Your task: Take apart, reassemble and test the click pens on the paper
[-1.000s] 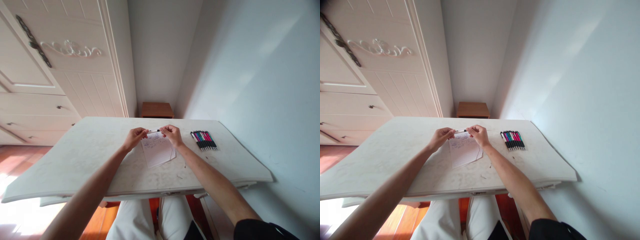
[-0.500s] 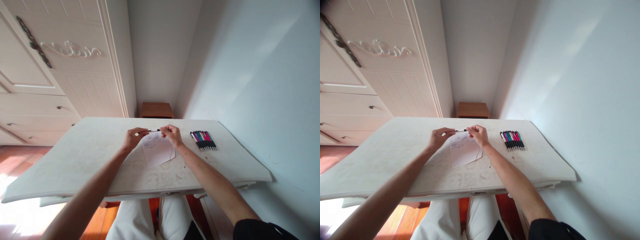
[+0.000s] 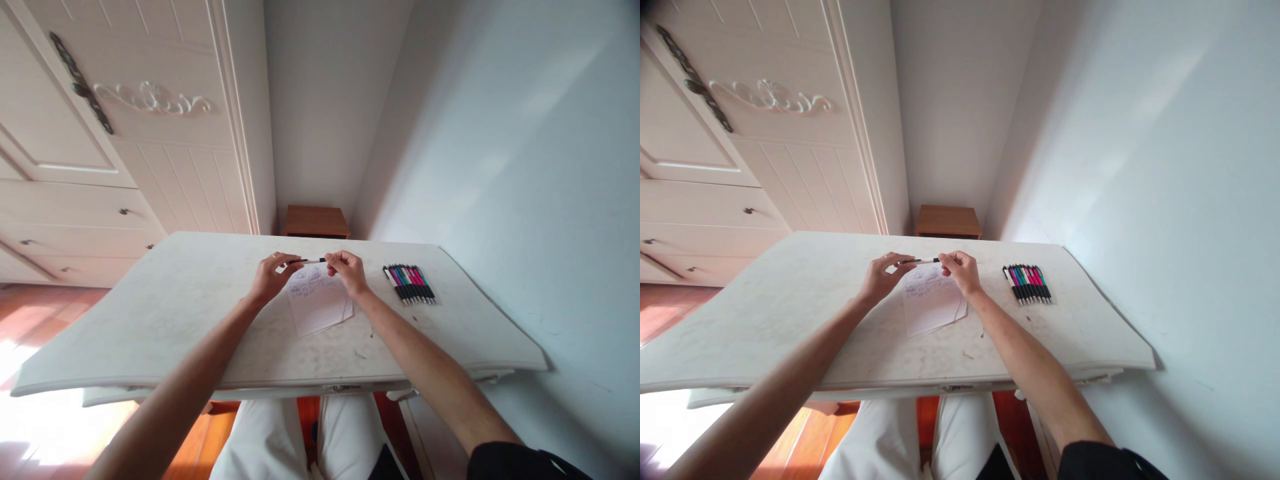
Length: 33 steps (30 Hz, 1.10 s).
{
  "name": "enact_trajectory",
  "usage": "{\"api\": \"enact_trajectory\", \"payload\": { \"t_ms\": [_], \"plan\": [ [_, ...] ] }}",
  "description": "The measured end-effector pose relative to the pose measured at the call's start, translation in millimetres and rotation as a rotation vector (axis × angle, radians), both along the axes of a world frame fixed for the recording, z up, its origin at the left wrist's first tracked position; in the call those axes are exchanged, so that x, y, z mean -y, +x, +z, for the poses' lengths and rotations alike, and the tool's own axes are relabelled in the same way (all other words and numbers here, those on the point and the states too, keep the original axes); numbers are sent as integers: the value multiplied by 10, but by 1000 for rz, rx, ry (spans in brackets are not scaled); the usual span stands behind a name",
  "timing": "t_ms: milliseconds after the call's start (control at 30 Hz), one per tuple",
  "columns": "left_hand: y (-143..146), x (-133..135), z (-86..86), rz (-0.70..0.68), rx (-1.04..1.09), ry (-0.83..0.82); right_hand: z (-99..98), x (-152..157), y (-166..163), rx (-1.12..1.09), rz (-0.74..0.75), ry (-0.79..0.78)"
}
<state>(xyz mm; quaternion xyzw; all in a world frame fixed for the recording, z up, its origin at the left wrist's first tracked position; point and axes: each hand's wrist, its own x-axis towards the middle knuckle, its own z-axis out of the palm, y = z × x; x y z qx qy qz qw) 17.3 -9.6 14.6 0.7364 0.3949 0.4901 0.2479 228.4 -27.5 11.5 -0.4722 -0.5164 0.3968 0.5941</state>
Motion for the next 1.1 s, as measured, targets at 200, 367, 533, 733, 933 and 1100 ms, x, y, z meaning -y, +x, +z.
{"api": "enact_trajectory", "payload": {
  "t_ms": [200,367,533,733,933,1100],
  "plan": [
    [10,-36,14,-146,252,-369,-1,-12,11,19,-2,31],
    [-10,-25,59,-279,359,-525,-12,-20,20,40,-3,40],
    [-15,-29,58,-286,453,-612,-25,-31,31,26,1,40],
    [-33,-70,11,-262,420,-669,-32,-44,41,26,-6,40],
    [-44,-69,-5,-258,404,-629,-45,-53,50,25,-19,43],
    [-45,-69,13,-215,461,-580,-53,-55,61,24,-20,50]
  ]
}}
